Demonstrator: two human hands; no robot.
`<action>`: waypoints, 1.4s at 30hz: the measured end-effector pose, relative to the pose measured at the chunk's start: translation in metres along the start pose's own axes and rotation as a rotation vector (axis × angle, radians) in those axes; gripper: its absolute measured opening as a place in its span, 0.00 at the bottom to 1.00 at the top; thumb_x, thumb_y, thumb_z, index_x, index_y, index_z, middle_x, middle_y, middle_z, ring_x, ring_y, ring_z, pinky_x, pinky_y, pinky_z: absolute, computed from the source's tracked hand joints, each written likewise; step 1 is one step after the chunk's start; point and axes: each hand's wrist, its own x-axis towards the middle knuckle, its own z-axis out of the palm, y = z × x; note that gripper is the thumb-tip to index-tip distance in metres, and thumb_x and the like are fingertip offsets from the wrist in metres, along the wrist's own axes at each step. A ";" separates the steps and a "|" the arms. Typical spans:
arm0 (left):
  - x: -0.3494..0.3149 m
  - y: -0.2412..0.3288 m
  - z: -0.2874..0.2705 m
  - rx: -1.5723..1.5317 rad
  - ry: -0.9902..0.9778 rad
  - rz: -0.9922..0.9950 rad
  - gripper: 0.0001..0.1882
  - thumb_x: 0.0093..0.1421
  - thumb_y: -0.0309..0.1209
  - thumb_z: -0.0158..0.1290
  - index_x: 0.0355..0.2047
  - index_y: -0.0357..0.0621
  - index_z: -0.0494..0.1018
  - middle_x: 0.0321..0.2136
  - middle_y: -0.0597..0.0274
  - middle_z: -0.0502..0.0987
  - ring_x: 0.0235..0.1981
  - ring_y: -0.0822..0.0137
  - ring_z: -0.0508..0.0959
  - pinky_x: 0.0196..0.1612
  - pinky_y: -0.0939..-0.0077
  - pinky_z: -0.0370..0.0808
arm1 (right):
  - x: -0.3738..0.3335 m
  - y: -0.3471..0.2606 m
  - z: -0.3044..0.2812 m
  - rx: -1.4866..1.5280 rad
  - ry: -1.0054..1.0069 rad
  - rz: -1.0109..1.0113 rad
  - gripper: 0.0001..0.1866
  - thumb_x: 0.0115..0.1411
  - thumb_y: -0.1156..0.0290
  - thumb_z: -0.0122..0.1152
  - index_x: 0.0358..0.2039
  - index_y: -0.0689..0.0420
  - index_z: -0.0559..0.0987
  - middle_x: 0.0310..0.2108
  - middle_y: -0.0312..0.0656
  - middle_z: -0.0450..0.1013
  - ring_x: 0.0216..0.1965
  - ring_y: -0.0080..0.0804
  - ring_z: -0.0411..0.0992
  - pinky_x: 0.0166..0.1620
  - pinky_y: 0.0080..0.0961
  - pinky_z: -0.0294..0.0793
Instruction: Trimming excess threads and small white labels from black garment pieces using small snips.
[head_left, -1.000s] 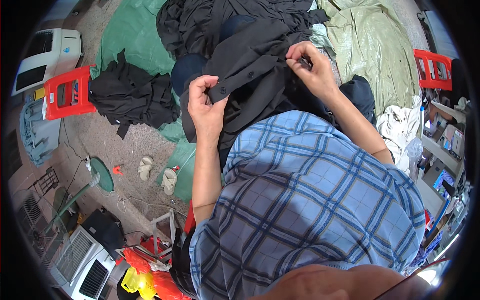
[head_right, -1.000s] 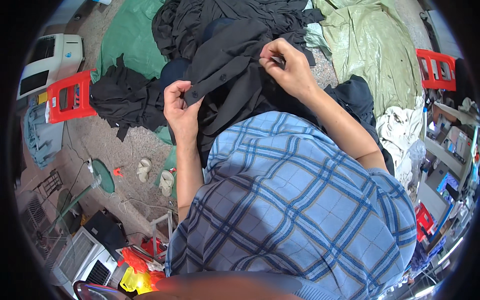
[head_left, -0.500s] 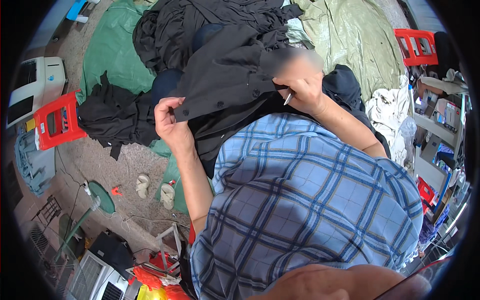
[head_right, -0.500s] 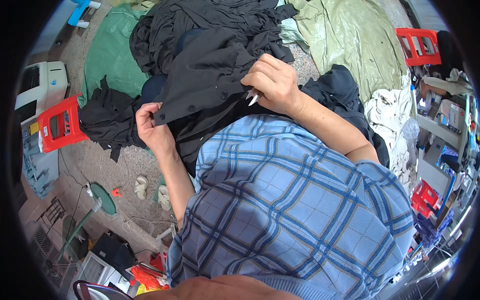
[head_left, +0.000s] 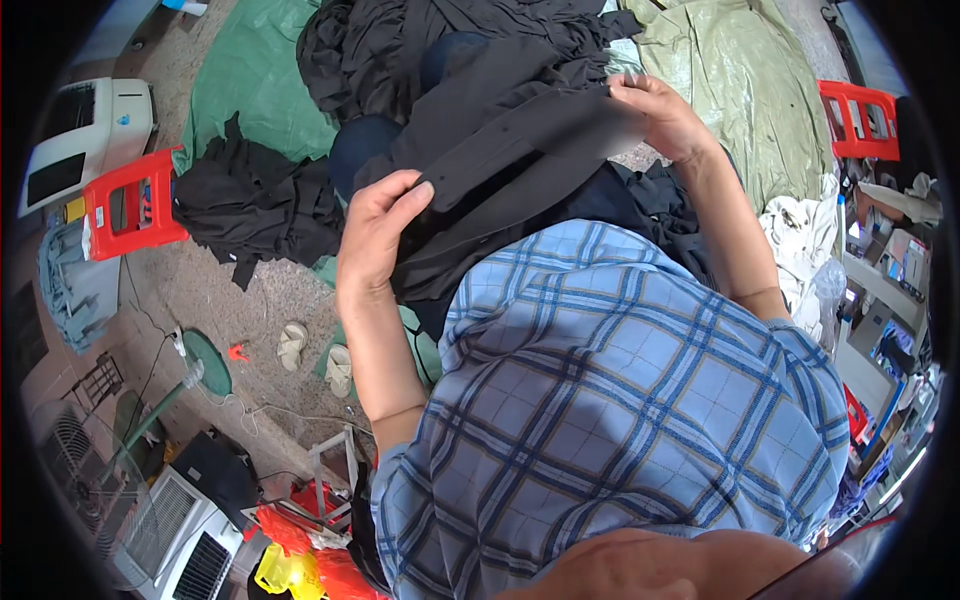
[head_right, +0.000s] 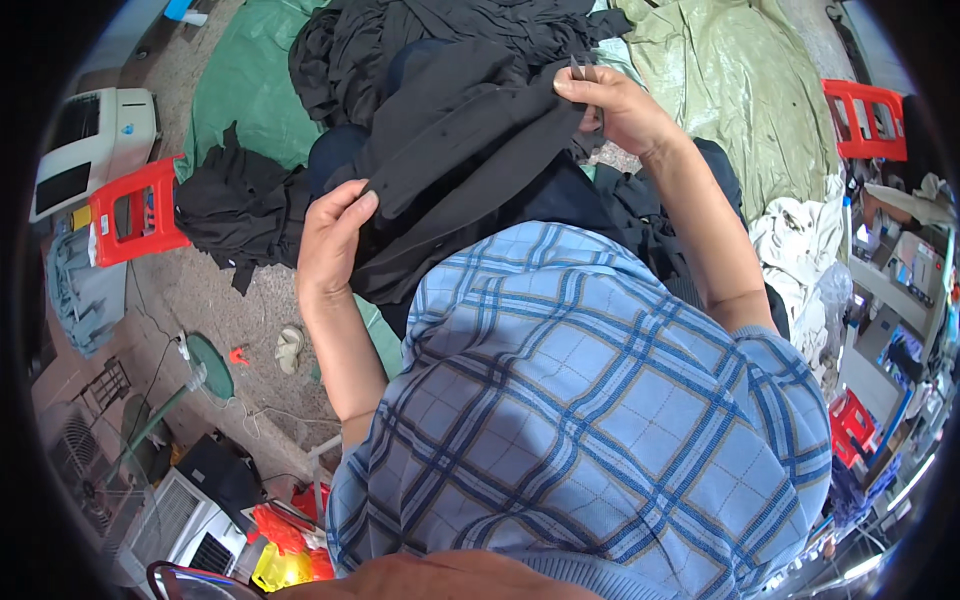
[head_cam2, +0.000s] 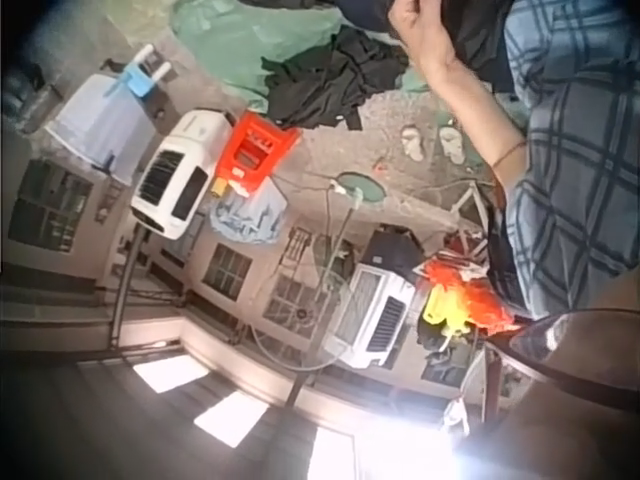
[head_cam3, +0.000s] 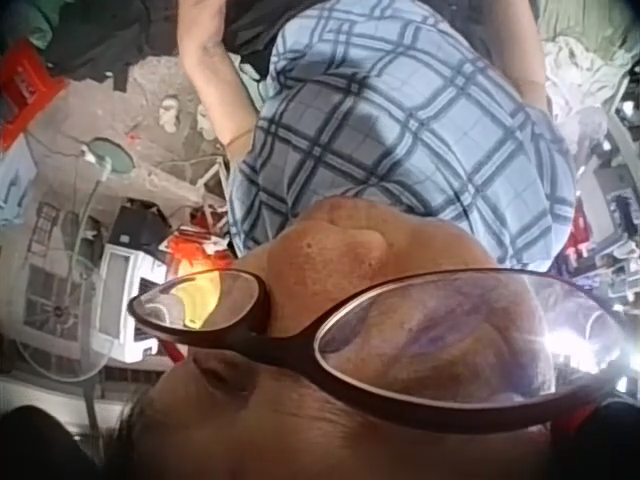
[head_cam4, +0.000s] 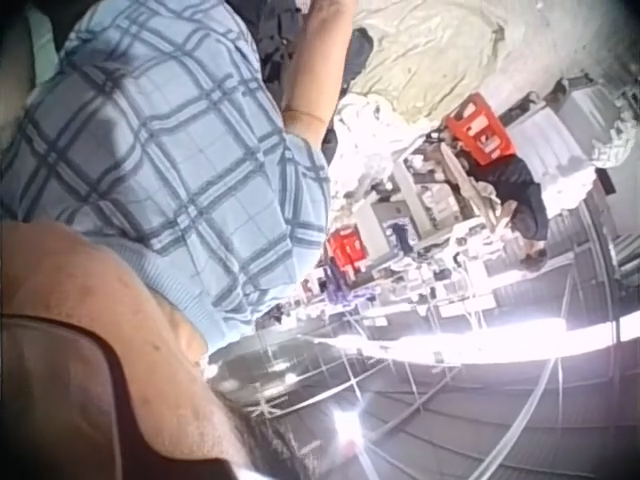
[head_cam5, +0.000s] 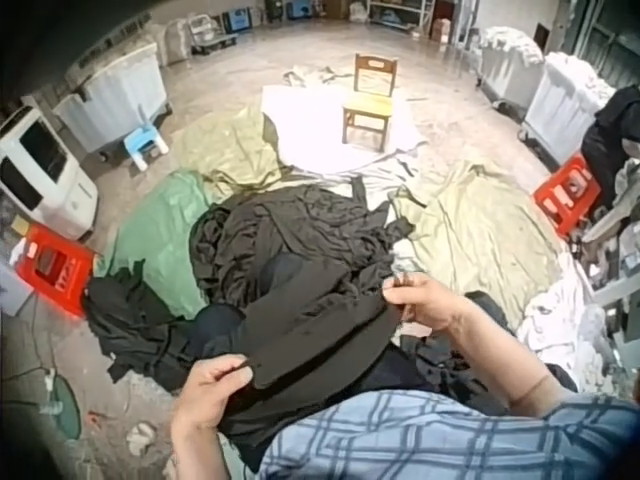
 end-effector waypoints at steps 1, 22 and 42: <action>0.002 0.002 0.006 -0.067 -0.005 -0.047 0.08 0.59 0.28 0.57 0.36 0.35 0.77 0.30 0.72 0.77 0.33 0.80 0.71 0.41 0.86 0.66 | 0.007 -0.002 -0.001 -0.065 0.007 0.024 0.12 0.59 0.60 0.62 0.37 0.54 0.76 0.25 0.24 0.66 0.24 0.11 0.61 0.29 0.11 0.58; -0.002 0.008 0.029 -0.338 0.148 0.020 0.07 0.59 0.24 0.56 0.37 0.34 0.78 0.31 0.68 0.78 0.33 0.80 0.74 0.40 0.85 0.68 | -0.006 -0.003 0.144 -1.147 0.050 -0.880 0.10 0.60 0.67 0.57 0.40 0.56 0.72 0.30 0.40 0.69 0.32 0.41 0.71 0.33 0.32 0.71; -0.001 0.001 0.035 -0.430 0.147 0.034 0.08 0.59 0.21 0.55 0.39 0.31 0.77 0.32 0.64 0.79 0.34 0.78 0.75 0.42 0.84 0.69 | -0.001 0.009 0.149 -1.167 0.147 -1.004 0.12 0.53 0.68 0.64 0.36 0.57 0.73 0.29 0.40 0.70 0.31 0.41 0.71 0.31 0.32 0.71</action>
